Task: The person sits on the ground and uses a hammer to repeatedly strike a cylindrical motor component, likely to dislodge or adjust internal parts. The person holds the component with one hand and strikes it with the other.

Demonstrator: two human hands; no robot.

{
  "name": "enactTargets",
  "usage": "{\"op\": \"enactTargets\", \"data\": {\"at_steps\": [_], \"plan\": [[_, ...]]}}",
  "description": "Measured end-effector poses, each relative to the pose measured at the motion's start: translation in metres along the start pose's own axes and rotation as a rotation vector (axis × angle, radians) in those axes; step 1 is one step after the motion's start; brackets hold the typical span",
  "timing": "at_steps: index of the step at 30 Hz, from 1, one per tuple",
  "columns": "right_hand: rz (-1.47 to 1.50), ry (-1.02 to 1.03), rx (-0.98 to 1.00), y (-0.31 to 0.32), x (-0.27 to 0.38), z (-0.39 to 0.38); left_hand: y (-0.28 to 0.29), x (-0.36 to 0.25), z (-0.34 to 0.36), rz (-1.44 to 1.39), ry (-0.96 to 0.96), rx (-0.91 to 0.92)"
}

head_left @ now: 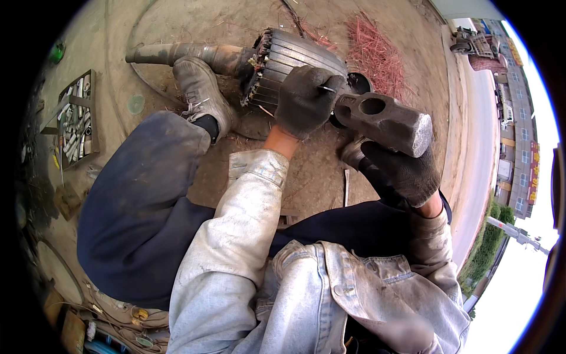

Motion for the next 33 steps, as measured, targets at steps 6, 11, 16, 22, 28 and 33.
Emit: {"op": "enactTargets", "data": {"at_steps": [6,11,16,22,28,33], "plan": [[-0.064,0.041,0.017,0.001,-0.020,-0.004,0.001,-0.001,0.003,-0.065,0.111,-0.005],[0.145,-0.039,-0.049,0.009,-0.007,-0.015,0.017,0.010,-0.003,-0.185,0.128,-0.185],[0.023,-0.106,-0.067,0.018,-0.023,-0.010,0.093,0.100,0.002,-1.017,0.709,-0.892],[0.149,-0.086,-0.006,0.010,-0.049,-0.013,0.133,0.061,0.040,-0.815,0.547,-0.955],[-0.019,-0.086,0.036,0.013,-0.054,-0.014,0.111,0.037,0.051,-0.832,0.406,-0.640],[-0.018,-0.033,0.000,0.020,-0.051,-0.013,0.078,0.039,0.038,-0.721,0.446,-0.481]]}}
Point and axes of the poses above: each hand's wrist, its own z-axis towards the middle knuckle, its own y-axis out of the back of the hand, x = y × z, the point moved 7 cm from there along z, towards the middle knuckle, and after that the axes turned 10 degrees about -z, right-handed, at the moved point
